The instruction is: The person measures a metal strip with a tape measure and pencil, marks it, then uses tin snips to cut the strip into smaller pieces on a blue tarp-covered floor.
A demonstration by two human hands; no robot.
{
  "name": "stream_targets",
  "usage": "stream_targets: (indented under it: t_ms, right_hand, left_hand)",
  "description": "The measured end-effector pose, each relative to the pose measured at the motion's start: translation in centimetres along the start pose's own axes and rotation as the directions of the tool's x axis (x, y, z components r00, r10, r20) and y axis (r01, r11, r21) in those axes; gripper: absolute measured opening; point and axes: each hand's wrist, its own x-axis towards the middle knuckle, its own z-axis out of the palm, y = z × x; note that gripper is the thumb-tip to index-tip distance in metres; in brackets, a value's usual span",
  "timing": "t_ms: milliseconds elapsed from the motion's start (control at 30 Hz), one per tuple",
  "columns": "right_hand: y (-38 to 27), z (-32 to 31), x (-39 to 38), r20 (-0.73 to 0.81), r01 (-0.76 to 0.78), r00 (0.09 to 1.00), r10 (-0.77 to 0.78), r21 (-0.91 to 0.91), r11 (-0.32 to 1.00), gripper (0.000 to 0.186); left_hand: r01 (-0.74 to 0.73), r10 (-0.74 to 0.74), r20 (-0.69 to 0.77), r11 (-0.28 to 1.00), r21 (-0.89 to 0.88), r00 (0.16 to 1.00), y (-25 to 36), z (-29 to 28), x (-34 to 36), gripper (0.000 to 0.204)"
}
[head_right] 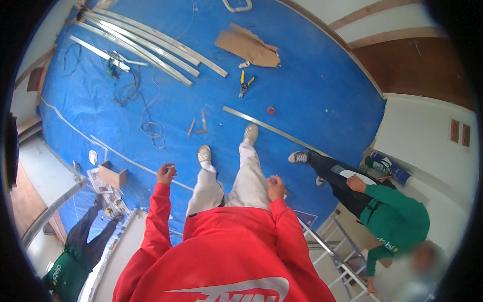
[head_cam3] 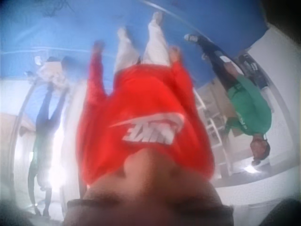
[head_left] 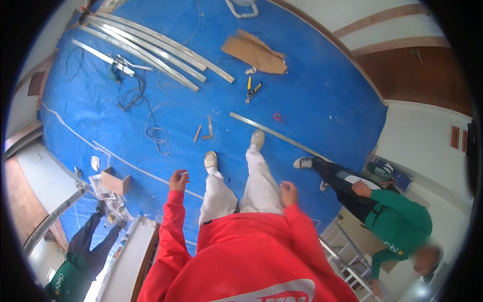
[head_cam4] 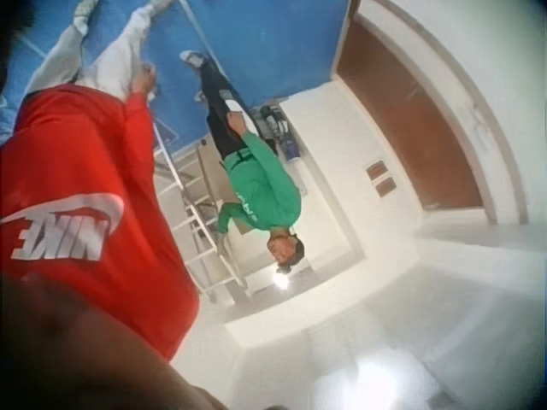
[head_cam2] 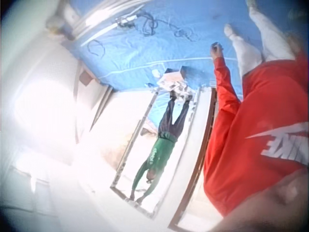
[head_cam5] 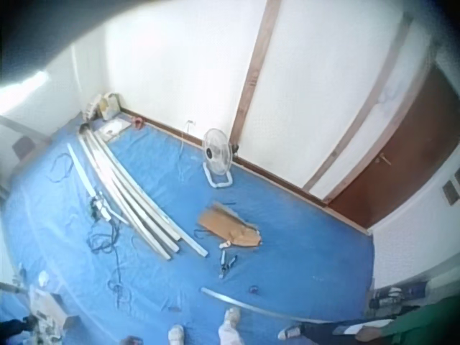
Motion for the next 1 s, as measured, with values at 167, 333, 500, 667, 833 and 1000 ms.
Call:
stream_targets:
  t_ms: [167, 333, 500, 667, 833, 1000]
  right_hand:
    - [-0.4, 2.9, 11.6, 0.295, 0.051, 0.956, -0.012, -0.124, 0.991, 0.032]
    - [3.6, 8.3, 28.2, 0.372, 0.135, 0.928, -0.036, -0.243, 0.961, 0.032]
    - [11.5, 14.5, 45.6, 0.3, -0.007, 0.951, 0.071, -0.208, 0.978, 0.044]
    - [17.8, 25.2, 57.4, -0.011, -0.224, 0.975, 0.224, -0.106, 0.969, 0.091]
    - [22.1, 34.7, 66.7, -0.241, 0.165, 0.944, -0.223, -0.241, 0.957, 0.098]
    - [23.4, 35.2, 69.3, -0.175, 0.215, 0.953, -0.248, -0.19, 0.958, 0.075]
  left_hand:
    - [0.023, -0.024, 0.007, 0.987, 0.158, 1.0, -2.0, 8.9, 3.7, 0.026]
    - [0.223, -0.259, 0.102, 0.936, 0.271, 0.961, -8.9, 21.9, 13.3, 0.027]
    - [-0.224, -0.148, 0.468, 0.729, 0.647, 0.871, -17.4, 36.8, 27.2, 0.033]
    - [-0.329, 0.193, 0.313, 0.815, 0.477, 0.93, -21.0, 48.7, 46.1, 0.024]
    - [-0.482, 0.284, 0.51, 0.819, 0.312, 0.812, -20.6, 54.6, 57.0, 0.021]
    - [-0.594, 0.31, 0.626, 0.742, 0.312, 0.716, -20.9, 56.8, 58.6, 0.023]
